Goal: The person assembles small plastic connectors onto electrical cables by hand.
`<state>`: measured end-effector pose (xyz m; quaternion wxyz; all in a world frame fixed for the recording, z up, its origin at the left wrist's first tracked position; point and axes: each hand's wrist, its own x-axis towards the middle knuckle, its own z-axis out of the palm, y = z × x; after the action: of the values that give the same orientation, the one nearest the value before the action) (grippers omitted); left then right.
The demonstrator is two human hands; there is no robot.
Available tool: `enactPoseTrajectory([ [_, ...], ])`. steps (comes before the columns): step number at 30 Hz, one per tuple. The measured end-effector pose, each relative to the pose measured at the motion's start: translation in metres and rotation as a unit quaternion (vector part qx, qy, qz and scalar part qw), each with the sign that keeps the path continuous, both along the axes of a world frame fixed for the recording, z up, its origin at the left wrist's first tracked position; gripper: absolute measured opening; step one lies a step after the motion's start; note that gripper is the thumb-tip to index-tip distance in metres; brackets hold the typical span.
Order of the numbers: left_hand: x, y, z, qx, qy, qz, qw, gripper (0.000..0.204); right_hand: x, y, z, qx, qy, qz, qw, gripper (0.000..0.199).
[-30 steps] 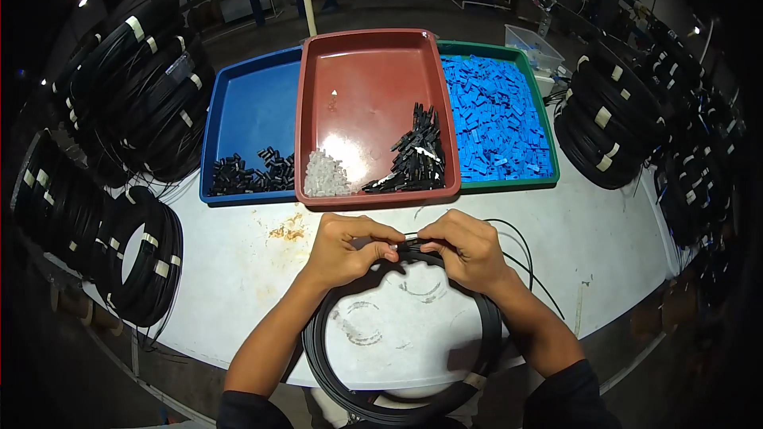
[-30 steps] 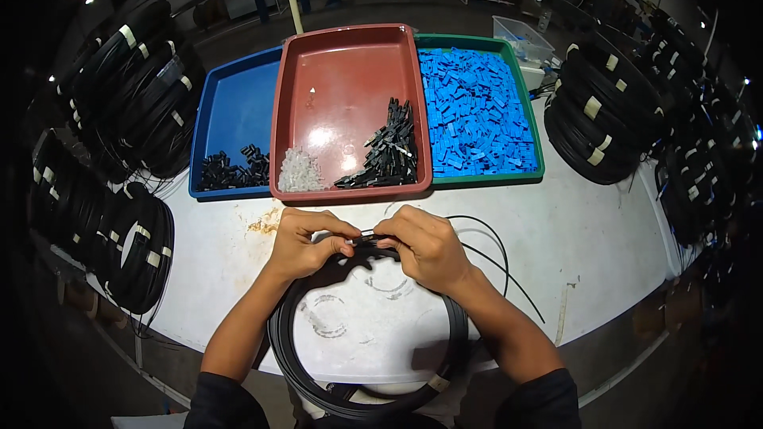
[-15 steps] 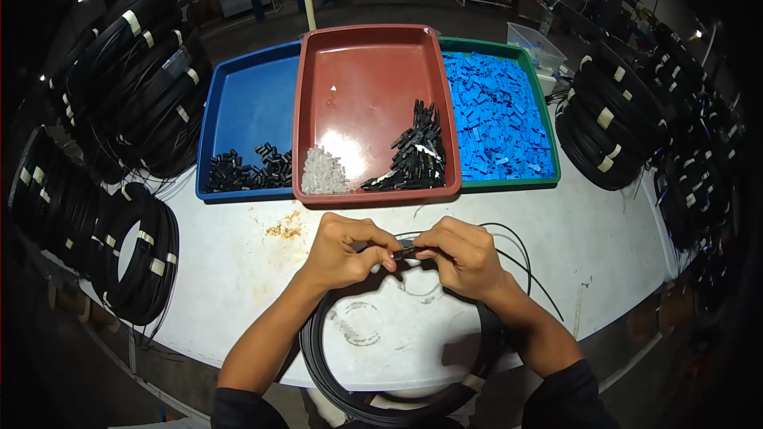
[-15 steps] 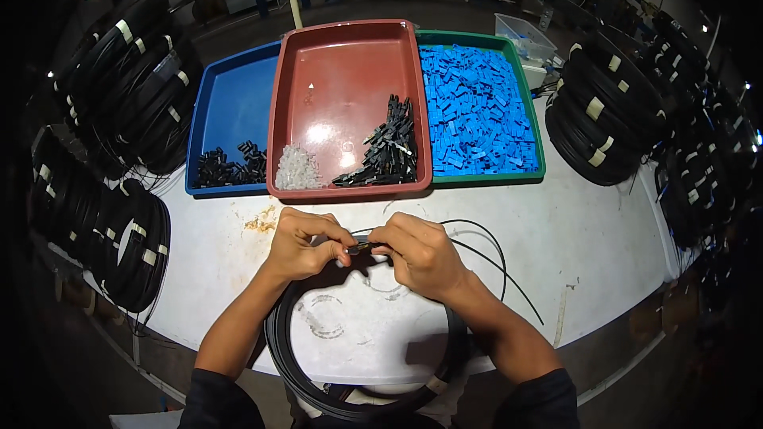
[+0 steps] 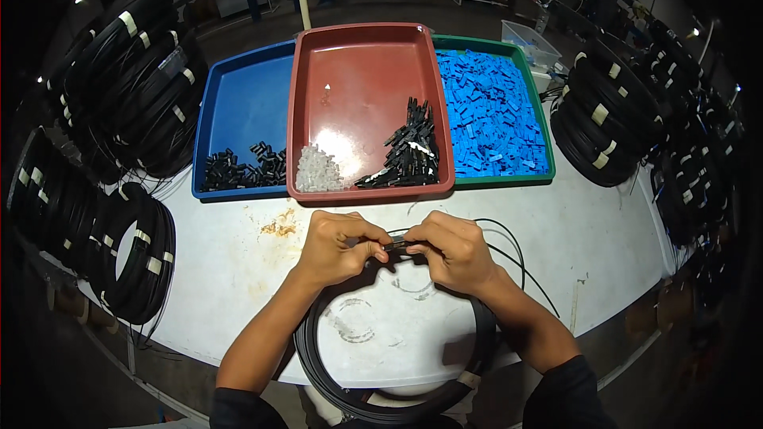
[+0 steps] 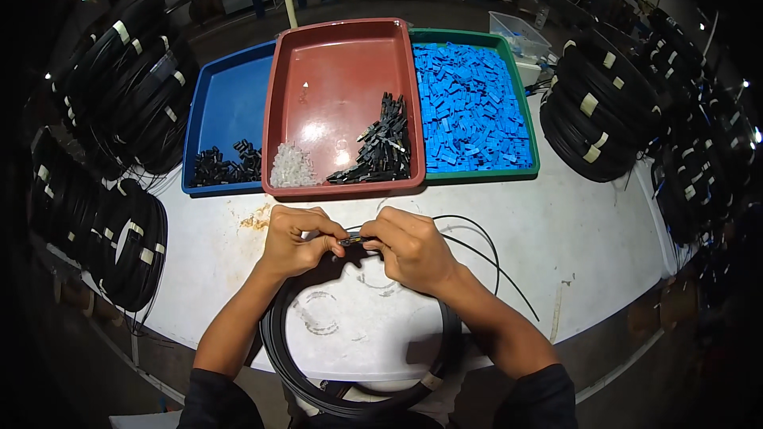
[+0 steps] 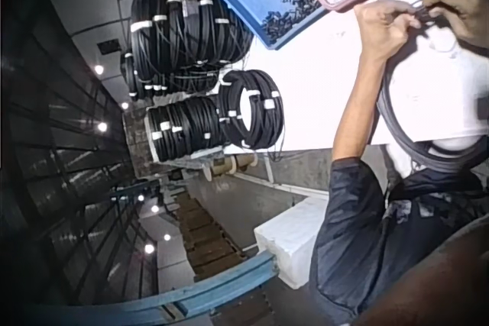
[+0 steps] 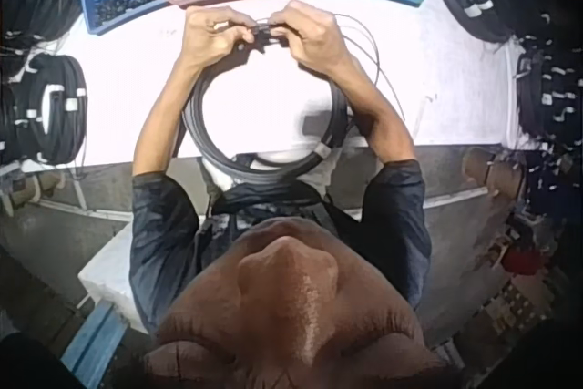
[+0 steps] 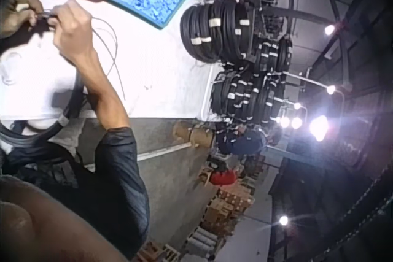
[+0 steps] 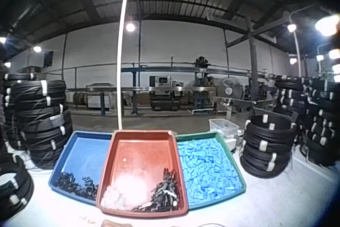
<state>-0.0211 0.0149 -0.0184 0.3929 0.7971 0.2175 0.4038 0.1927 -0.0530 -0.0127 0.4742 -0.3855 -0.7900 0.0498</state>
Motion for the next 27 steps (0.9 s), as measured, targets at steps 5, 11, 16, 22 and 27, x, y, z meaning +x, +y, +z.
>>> enactPoseTrajectory([
  [5,0.0043,0.0023,0.0031,0.072,0.003,0.055,0.996,0.013,0.0021,-0.002,0.0022,-0.015,0.022,-0.02,0.999,0.018],
  [11,0.009,0.0019,0.0046,0.166,-0.039,0.055,0.984,0.017,0.0051,-0.0007,0.0011,-0.016,0.036,-0.039,0.998,0.014],
  [16,0.008,0.0007,0.0041,0.152,-0.036,0.048,0.987,0.017,0.0064,-0.0005,0.0005,-0.013,0.033,-0.032,0.999,0.014],
  [22,0.0061,0.0014,0.0041,0.152,-0.027,0.047,0.987,0.016,0.0057,-0.0007,-0.0002,-0.009,0.022,-0.029,0.999,0.016],
  [27,0.0045,0.002,0.003,0.137,-0.015,0.05,0.989,0.017,0.0062,0.0044,-0.0054,0.002,0.029,-0.035,0.999,0.015],
])
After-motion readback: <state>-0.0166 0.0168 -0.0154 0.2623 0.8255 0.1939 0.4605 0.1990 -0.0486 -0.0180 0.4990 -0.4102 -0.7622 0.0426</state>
